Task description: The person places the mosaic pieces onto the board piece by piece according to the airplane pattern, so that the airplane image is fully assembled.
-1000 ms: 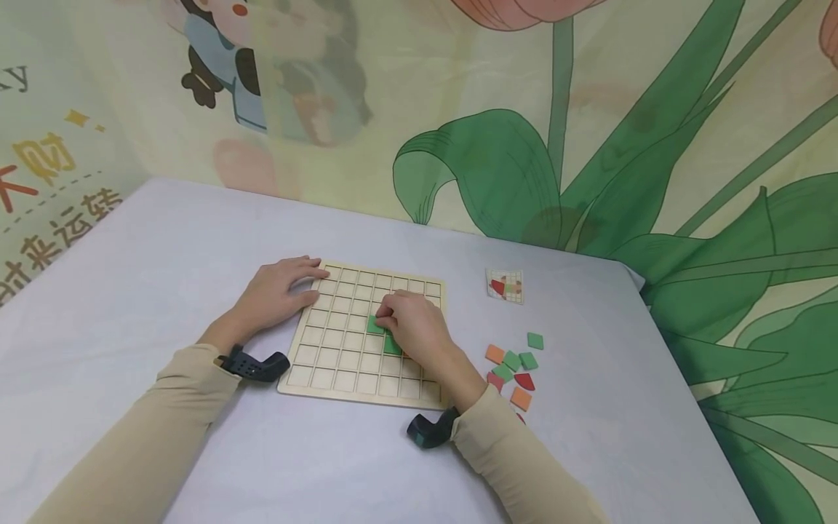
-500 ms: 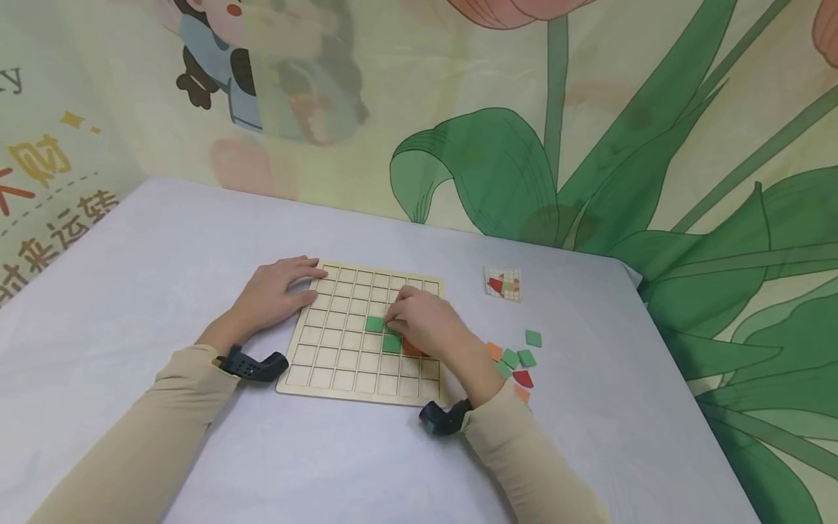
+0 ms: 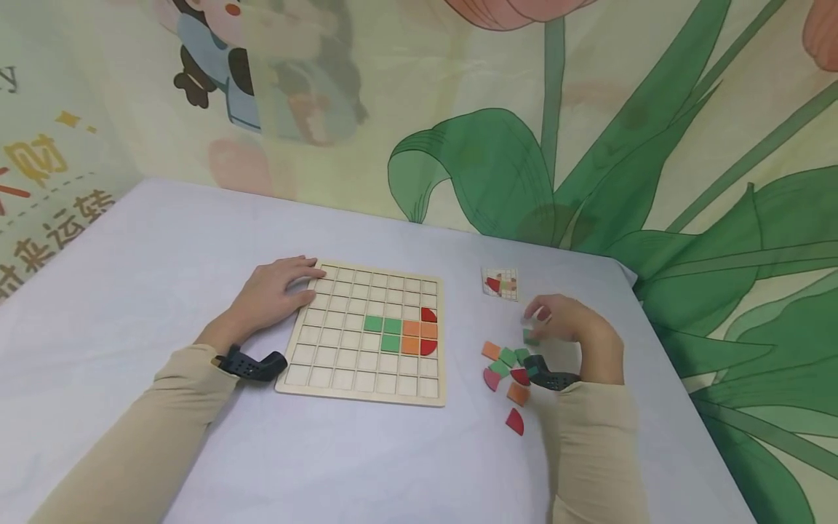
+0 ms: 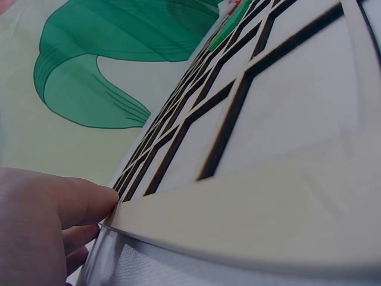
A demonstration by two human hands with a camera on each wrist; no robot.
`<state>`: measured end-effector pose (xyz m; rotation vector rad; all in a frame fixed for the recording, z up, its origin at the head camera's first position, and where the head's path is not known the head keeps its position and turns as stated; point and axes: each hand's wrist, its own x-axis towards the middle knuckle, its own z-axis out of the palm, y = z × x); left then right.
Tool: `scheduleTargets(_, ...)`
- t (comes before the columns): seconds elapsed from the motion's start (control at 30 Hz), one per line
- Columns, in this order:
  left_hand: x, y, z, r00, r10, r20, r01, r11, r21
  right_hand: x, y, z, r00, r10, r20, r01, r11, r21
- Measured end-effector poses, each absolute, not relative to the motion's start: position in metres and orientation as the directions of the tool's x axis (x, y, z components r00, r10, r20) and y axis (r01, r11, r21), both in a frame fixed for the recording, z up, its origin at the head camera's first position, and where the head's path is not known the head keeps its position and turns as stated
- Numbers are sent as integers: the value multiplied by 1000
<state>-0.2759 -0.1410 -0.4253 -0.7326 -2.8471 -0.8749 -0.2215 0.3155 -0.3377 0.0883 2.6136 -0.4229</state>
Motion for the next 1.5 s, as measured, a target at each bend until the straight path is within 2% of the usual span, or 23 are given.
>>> scheduleTargets(0.13, -276, -143, -424, -887, 418, 196, 456, 726, 515, -222, 328, -350, -840, 11, -542, 202, 934, -294)
scheduleTargets(0.23, -275, -143, -424, -889, 417, 189, 451, 727, 517, -224, 330, -356, -844, 18, -536, 203, 936, -289)
scheduleTargets(0.53, -274, -143, -423, -886, 420, 198, 459, 724, 515, -231, 328, -367, -916, -17, -401, 135, 927, -350)
scheduleTargets(0.73, -276, -141, -424, -887, 422, 189, 456, 729, 510, -236, 315, -367, -966, -54, -253, 52, 917, -395)
scheduleTargets(0.87, -277, -141, -425, -885, 425, 190, 459, 732, 503, -239, 287, -364, -989, -80, -124, -19, 903, -428)
scheduleTargets(1.0, -276, -141, -424, -884, 427, 191, 462, 731, 502, -239, 239, -362, -994, -110, -27, -85, 883, -462)
scheduleTargets(1.17, -275, -141, -423, -886, 426, 185, 457, 730, 508, -226, 173, -363, -980, -199, 21, -180, 832, -525)
scheduleTargets(1.27, -275, -141, -423, -887, 424, 184, 455, 729, 512, -217, 146, -366, -960, -278, 30, -252, 815, -522)
scheduleTargets(1.5, -277, -141, -425, -887, 420, 193, 456, 730, 509, -207, 123, -375, -942, -328, 68, -319, 817, -481)
